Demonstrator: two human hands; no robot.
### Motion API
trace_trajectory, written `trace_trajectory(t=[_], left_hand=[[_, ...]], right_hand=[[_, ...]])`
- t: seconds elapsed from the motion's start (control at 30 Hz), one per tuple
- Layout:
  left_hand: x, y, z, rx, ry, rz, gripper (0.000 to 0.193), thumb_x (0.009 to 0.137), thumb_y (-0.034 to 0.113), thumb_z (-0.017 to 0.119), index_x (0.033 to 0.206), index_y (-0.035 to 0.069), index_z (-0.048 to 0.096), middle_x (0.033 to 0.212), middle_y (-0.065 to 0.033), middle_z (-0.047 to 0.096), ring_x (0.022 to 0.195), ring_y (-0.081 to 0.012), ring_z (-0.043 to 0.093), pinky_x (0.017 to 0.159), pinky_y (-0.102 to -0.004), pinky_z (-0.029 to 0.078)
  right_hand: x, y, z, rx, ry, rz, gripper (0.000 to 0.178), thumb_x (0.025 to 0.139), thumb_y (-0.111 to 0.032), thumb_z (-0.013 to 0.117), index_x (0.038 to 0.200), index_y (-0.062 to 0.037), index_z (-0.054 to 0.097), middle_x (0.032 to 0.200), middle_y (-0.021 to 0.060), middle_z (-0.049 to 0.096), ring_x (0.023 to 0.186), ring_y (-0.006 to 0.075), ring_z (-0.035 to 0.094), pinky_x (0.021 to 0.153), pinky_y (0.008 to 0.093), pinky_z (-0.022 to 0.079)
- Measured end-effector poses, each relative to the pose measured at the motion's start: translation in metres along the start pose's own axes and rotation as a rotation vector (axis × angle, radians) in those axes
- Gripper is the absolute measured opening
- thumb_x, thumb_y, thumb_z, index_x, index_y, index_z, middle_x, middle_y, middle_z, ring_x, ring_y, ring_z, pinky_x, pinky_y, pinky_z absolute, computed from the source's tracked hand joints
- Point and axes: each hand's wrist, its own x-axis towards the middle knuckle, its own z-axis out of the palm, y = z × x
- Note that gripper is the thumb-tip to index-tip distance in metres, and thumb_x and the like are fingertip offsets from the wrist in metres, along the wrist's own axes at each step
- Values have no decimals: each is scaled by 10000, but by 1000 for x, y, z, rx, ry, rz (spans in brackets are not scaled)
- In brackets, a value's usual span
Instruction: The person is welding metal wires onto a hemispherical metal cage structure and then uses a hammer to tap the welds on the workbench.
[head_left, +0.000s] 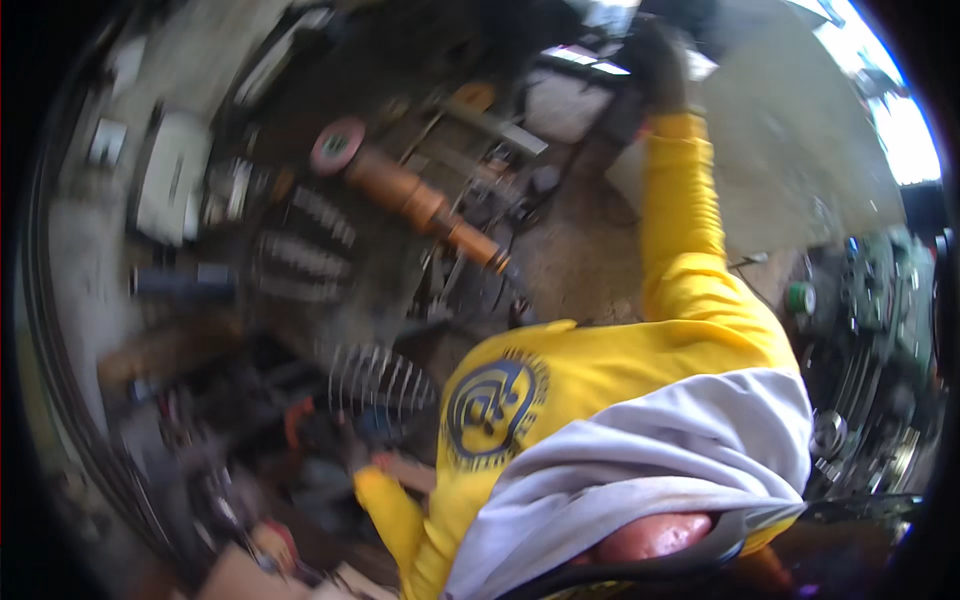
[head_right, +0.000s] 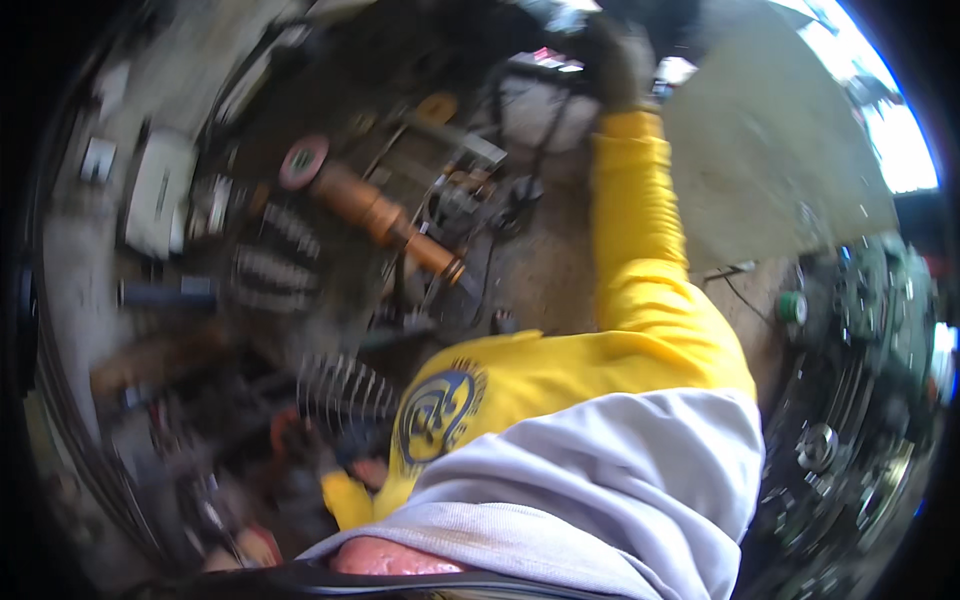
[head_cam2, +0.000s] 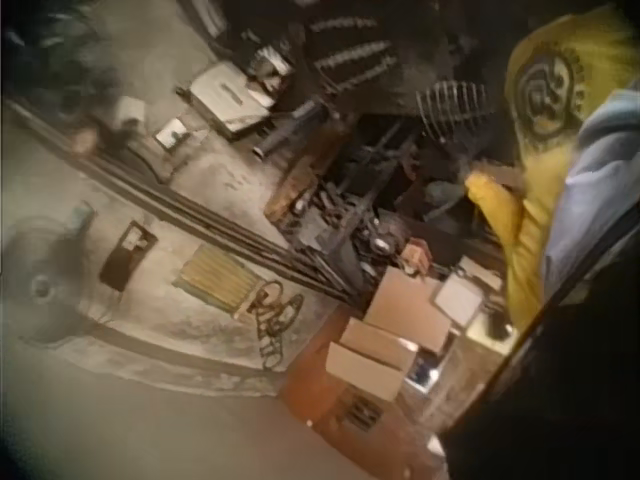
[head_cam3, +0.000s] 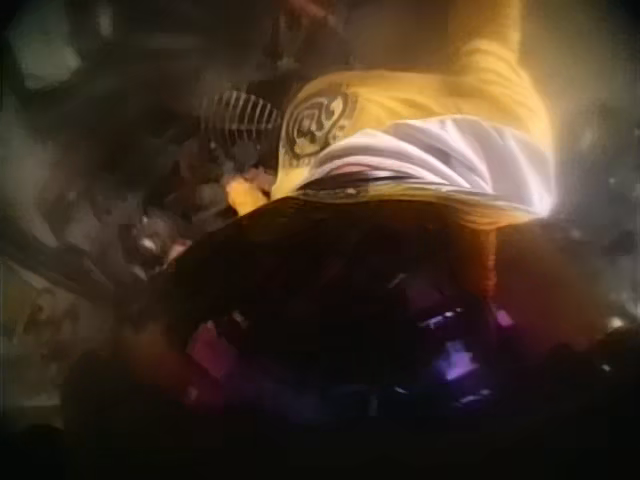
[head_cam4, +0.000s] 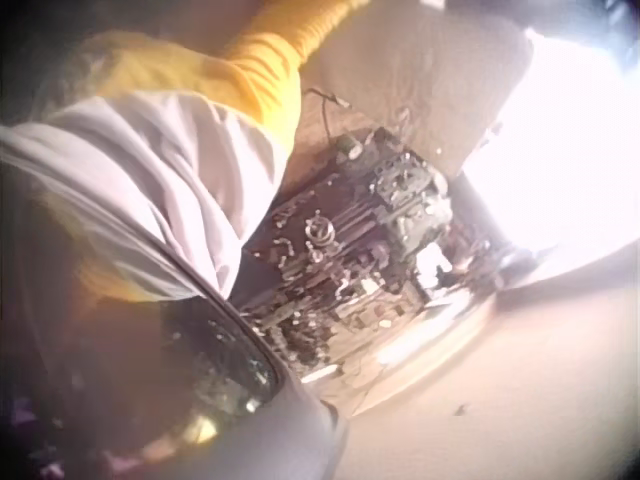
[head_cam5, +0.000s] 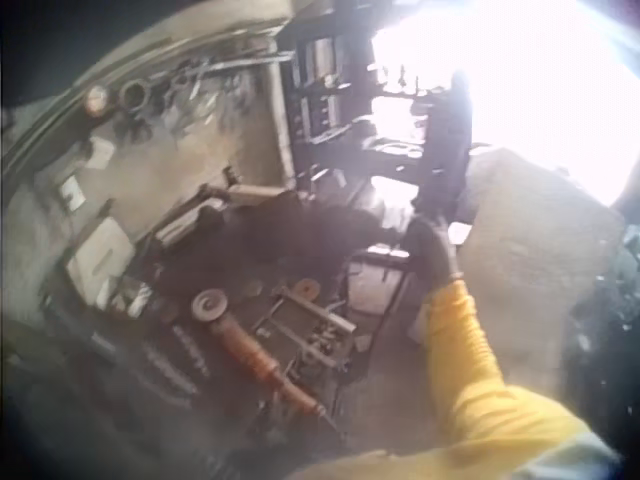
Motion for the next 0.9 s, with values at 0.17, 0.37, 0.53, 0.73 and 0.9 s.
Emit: trace_trajectory(t=[0.17,0.37,0.53,0.73,0.9], left_hand=[[86,86,-29,-65,-301,-155,479,907,451,569,1180,59,599,1212,-142,572,1126,-297,528,1015,-434,374],[53,48,74,-1223,-253,-659,415,857,443,663,979,48,624,911,-91,639,852,-220,623,796,-390,482],[43,68,71,-664,-398,-306,503,853,567,595,959,77,644,884,-89,635,821,-259,621,760,-407,473],[92,111,73,-757,-514,-149,458,897,511,543,1011,83,659,982,-120,659,896,-308,618,814,-434,462],[64,112,91,-518,-433,88,363,939,383,508,1102,73,606,1026,-134,648,949,-302,609,844,-430,467]], right_hand=[[-118,-3,3,-423,-227,-36,296,928,-199,564,1109,33,600,871,109,645,781,191,634,668,285,516],[-258,12,65,-401,-300,443,426,954,-416,524,1062,-4,547,761,86,591,575,157,578,511,257,465],[-314,39,102,-464,-549,632,341,917,-116,610,1205,22,491,868,60,610,754,119,604,647,247,508],[-348,68,104,-605,-588,855,370,806,-24,711,1143,-23,558,934,51,624,819,119,594,743,282,505],[-325,69,114,-964,-792,600,635,757,-338,749,1254,-7,534,1013,222,640,975,348,633,831,388,493]])
